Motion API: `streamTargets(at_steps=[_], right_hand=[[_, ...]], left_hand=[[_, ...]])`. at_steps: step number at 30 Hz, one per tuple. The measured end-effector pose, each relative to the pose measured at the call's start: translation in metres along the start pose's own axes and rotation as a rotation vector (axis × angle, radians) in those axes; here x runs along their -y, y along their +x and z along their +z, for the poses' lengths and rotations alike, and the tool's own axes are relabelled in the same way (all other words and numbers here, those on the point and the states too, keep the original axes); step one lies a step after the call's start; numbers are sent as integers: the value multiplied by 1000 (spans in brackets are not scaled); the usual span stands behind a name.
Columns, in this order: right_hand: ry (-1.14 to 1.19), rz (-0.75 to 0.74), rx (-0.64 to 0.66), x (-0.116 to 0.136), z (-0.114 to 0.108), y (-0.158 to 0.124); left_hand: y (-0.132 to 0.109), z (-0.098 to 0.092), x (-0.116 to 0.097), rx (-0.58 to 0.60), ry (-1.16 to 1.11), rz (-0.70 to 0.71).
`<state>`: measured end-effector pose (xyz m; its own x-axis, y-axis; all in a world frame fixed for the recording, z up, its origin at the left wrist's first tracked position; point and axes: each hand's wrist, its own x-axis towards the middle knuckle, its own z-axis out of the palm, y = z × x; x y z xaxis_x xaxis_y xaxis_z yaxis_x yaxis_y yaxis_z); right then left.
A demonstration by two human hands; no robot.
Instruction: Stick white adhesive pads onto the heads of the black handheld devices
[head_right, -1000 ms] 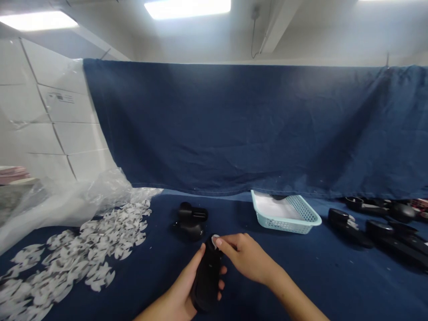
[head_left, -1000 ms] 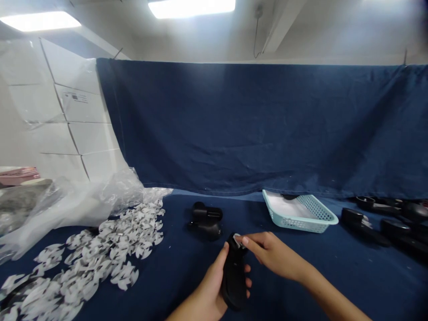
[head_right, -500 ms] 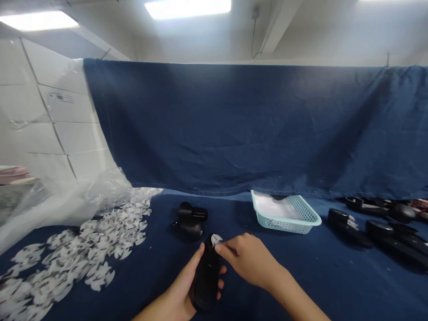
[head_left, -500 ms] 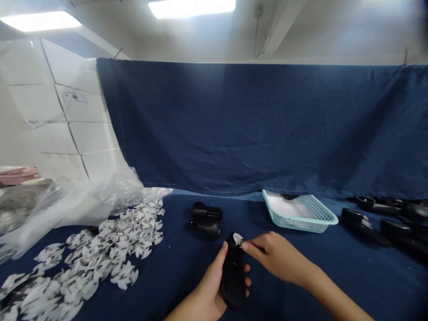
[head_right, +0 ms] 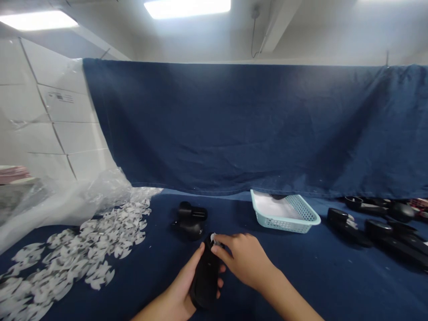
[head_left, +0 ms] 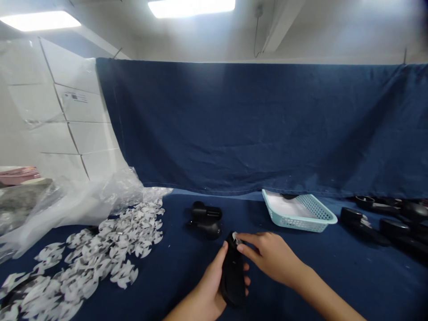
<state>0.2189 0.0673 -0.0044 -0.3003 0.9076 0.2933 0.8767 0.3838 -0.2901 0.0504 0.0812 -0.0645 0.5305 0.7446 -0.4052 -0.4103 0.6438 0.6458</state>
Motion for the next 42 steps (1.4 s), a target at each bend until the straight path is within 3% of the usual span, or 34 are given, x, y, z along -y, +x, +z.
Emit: streamTargets(at_steps=[10,29,42], right_hand=[[-16,41,4,-6,-2,2],[169,-63,69,3,-14,-1],[52,31,28,-1,-9,0]], left_hand=[[-1,0,0,6,-9,-20],[1,-2,0,-1,3,0],[-1,0,1,16,10,-11]])
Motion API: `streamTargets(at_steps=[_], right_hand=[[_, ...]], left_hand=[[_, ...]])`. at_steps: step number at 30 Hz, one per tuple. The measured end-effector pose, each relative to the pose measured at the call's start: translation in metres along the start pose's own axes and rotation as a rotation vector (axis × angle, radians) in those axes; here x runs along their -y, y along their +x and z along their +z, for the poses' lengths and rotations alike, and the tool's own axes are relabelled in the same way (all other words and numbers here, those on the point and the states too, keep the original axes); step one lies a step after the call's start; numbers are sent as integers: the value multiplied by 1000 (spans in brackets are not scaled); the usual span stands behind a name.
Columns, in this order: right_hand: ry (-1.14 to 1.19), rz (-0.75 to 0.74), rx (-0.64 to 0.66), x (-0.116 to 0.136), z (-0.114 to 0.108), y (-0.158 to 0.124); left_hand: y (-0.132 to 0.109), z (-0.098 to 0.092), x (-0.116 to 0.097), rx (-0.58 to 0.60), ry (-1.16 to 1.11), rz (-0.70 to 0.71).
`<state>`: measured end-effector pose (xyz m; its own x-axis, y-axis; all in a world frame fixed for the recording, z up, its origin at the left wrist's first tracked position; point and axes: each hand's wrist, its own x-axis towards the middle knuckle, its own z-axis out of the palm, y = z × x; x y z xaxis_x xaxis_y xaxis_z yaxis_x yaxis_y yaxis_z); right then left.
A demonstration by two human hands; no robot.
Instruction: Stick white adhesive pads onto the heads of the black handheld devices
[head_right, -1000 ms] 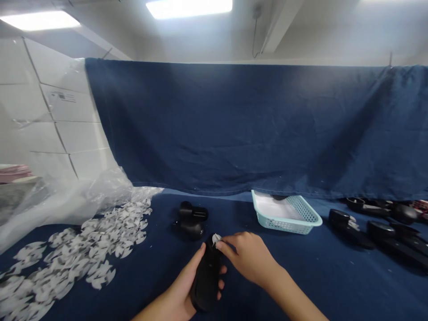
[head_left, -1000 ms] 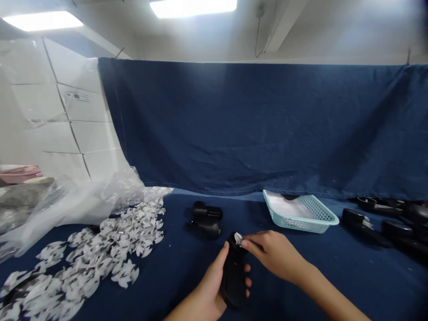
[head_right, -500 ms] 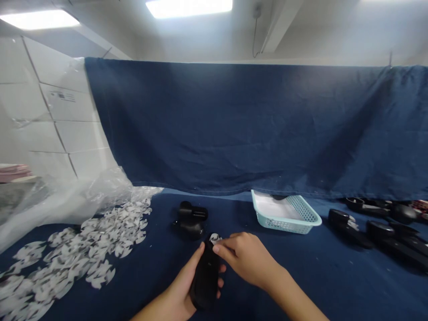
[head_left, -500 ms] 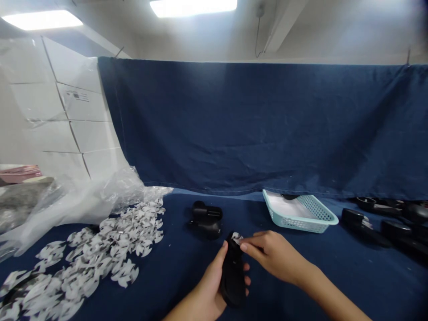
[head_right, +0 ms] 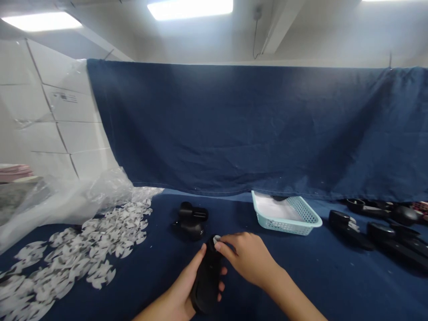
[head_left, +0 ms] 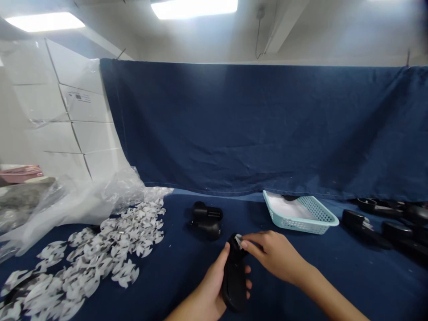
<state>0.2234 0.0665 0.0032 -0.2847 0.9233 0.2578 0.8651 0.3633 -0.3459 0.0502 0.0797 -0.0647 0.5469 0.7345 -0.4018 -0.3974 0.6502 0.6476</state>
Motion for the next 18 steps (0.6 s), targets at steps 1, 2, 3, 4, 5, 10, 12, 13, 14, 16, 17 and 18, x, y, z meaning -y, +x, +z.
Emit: streamTargets(at_steps=[1,2,3,4,5,10,12,13,14,16,17,18], right_hand=[[4,4,2,0,0,0],[14,9,4,-1,0,0],[29,16,3,-1,0,1],[45,25,1,-2,1,1],[63,34,-1,-3,2,2],[140,83,-4,-8,5,4],[181,100,0,-10,6,5],[199,110,2,-11,6,5],[215,118,4,-11,7,5],[246,135,7,-12,6,5],[273,145,10,-12,6,4],[307,154,13,-12,6,4]], left_hand=[[1,-1,0,3,-7,-4],[1,-1,0,6,-11,-9],[2,-2,0,8,-14,-11],[3,-3,0,10,-17,-13],[3,-3,0,11,-19,-16],[4,-5,0,7,-39,-25],[4,-5,0,5,-46,-27],[4,-5,-1,8,-49,-29],[4,-5,-1,16,-51,-32],[4,-5,-1,37,-57,-33],[4,-5,-2,42,-58,-33],[3,-4,-2,44,-59,-32]])
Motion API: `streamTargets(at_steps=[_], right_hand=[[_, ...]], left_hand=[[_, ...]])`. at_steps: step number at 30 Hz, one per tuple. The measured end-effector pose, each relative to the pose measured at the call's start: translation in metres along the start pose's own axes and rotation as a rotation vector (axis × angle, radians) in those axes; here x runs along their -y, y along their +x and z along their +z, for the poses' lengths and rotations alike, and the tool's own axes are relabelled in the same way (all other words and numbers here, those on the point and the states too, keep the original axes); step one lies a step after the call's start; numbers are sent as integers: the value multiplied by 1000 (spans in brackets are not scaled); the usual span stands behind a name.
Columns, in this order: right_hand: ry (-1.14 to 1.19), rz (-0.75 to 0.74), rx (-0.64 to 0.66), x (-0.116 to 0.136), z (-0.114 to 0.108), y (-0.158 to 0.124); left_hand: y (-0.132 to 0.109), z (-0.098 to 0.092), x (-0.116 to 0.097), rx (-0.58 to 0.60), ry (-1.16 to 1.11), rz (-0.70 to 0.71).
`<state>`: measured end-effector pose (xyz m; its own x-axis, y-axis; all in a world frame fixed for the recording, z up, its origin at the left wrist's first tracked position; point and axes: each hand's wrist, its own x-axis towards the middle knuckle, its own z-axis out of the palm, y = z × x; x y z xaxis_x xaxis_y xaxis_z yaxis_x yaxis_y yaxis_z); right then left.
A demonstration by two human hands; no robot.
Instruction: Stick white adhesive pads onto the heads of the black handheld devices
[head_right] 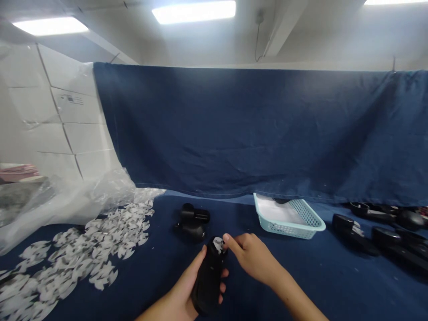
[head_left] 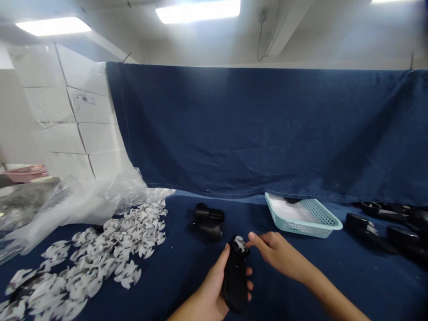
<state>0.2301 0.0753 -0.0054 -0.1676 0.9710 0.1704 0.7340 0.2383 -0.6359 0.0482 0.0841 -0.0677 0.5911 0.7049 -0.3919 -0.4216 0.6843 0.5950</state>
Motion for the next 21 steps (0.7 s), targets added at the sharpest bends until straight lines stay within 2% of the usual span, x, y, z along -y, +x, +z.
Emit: streamTargets(at_steps=[4,10,14,21], right_hand=[[129,24,13,1,1,-1],[191,13,46,3,3,0],[160,2,61,8,4,-1],[70,-99,9,15,4,-4]], left_hand=[[0,1,0,-19,5,-2],[1,0,1,-20,12,12],[0,1,1,-50,24,18],[1,0,3,-44,33,11]])
